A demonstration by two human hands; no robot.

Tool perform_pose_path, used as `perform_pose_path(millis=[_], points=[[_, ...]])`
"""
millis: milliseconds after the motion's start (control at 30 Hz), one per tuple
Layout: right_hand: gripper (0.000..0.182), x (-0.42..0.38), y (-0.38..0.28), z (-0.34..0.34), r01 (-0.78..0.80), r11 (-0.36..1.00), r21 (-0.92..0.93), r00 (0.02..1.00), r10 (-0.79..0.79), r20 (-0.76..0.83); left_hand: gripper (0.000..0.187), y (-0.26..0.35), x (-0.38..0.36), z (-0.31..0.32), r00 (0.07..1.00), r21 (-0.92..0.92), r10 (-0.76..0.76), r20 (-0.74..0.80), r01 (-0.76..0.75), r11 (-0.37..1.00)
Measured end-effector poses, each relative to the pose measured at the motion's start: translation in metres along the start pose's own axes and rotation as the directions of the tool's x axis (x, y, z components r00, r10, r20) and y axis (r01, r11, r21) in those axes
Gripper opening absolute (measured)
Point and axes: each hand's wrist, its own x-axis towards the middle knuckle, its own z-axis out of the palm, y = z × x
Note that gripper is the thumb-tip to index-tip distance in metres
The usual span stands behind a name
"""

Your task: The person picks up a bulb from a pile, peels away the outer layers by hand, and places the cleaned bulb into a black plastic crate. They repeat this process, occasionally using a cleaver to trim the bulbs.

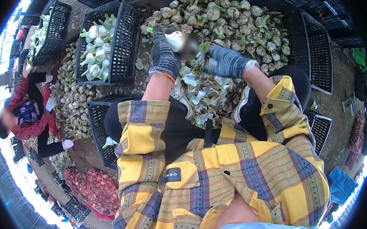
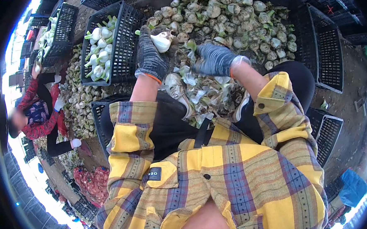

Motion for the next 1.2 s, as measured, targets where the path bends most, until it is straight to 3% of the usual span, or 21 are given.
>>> perform_pose_path(millis=[67,100,167,233,267,300,333,400,467,533,600,700,733,800,867,900,933,1000,1100,1133,1200], points=[[0.052,-0.007,-0.012,0.015,0.004,0.987,-0.162,0.945,-0.056,-0.322,0.050,-0.003,0.004,0.001,0.982,0.266,0.138,-0.132,-0.099,0.959],[0.052,-0.005,-0.013,0.010,0.001,0.987,-0.161,0.944,-0.054,-0.325,0.050,-0.005,0.004,0.000,0.982,0.267,0.137,-0.130,-0.098,0.959],[0.048,0.001,-0.013,-0.007,-0.092,0.921,0.379,0.973,0.165,-0.165,0.053,-0.009,0.002,-0.002,0.939,0.569,0.342,0.026,-0.296,0.767],[0.048,0.004,-0.010,-0.010,-0.089,0.862,0.499,0.957,0.212,-0.197,0.046,-0.004,-0.024,0.012,0.898,0.794,0.398,0.186,-0.376,0.478],[0.049,0.006,-0.008,-0.010,-0.074,0.789,0.610,0.940,0.260,-0.222,0.046,-0.010,-0.018,0.005,0.901,0.797,0.392,0.187,-0.373,0.476],[0.046,0.011,-0.007,-0.004,-0.110,0.614,0.781,0.950,0.297,-0.100,0.040,-0.020,-0.006,-0.007,0.821,0.822,0.440,0.365,-0.506,0.262],[0.046,0.010,-0.005,-0.004,-0.112,0.611,0.784,0.948,0.303,-0.101,0.035,-0.023,-0.006,-0.008,0.717,0.788,0.442,0.539,-0.614,0.035],[0.040,0.007,-0.004,-0.006,-0.120,0.600,0.791,0.966,0.255,-0.046,0.029,-0.027,-0.004,-0.007,0.632,0.717,0.439,0.638,-0.696,-0.039],[0.033,0.013,0.006,0.001,-0.102,0.629,0.771,0.960,0.266,-0.090,0.026,-0.029,-0.002,-0.010,0.251,0.476,0.463,0.850,-0.741,-0.473],[0.030,0.009,0.005,-0.002,-0.079,0.536,0.841,0.967,0.246,-0.067,0.024,-0.031,0.004,-0.014,0.220,0.449,0.477,0.851,-0.775,-0.444],[0.029,0.003,0.002,-0.007,-0.042,0.633,0.773,0.975,0.195,-0.107,0.026,-0.031,0.002,-0.013,0.413,0.575,0.484,0.771,-0.779,-0.251],[0.030,-0.006,-0.009,-0.015,-0.002,0.551,0.834,0.976,0.181,-0.118,0.031,-0.029,-0.001,-0.012,0.498,0.638,0.430,0.753,-0.713,-0.292],[0.030,-0.003,-0.009,-0.014,-0.049,0.485,0.873,0.971,0.229,-0.073,0.031,-0.029,0.001,-0.013,0.498,0.638,0.431,0.753,-0.713,-0.292],[0.031,0.004,0.000,-0.008,-0.096,0.415,0.905,0.962,0.273,-0.024,0.029,-0.030,0.005,-0.015,0.281,0.466,0.418,0.864,-0.759,-0.455],[0.035,0.010,0.016,0.004,0.039,0.909,0.416,0.980,0.047,-0.195,0.026,-0.033,0.002,-0.012,0.331,0.516,0.488,0.808,-0.798,-0.313],[0.034,0.008,0.012,0.002,-0.079,0.662,0.746,0.977,0.202,-0.076,0.025,-0.034,0.001,-0.010,0.388,0.548,0.546,0.743,-0.820,-0.164],[0.034,0.007,0.010,0.004,-0.079,0.662,0.746,0.977,0.201,-0.074,0.025,-0.032,-0.001,-0.009,0.389,0.550,0.546,0.742,-0.819,-0.163],[0.032,0.007,0.006,0.007,-0.021,0.435,0.900,0.975,0.209,-0.078,0.025,-0.027,-0.005,-0.006,0.463,0.602,0.515,0.722,-0.787,-0.137],[0.032,0.010,0.015,0.011,-0.057,0.434,0.899,0.973,0.224,-0.046,0.024,-0.030,-0.006,-0.007,0.516,0.610,0.532,0.672,-0.792,-0.002],[0.034,0.012,0.020,0.012,-0.065,0.496,0.866,0.975,0.218,-0.052,0.024,-0.030,-0.005,-0.008,0.516,0.610,0.532,0.672,-0.792,-0.003],[0.034,0.001,-0.007,-0.011,-0.164,0.445,0.880,0.950,0.311,0.020,0.025,-0.029,0.000,-0.009,0.257,0.513,0.505,0.824,-0.716,-0.472]])
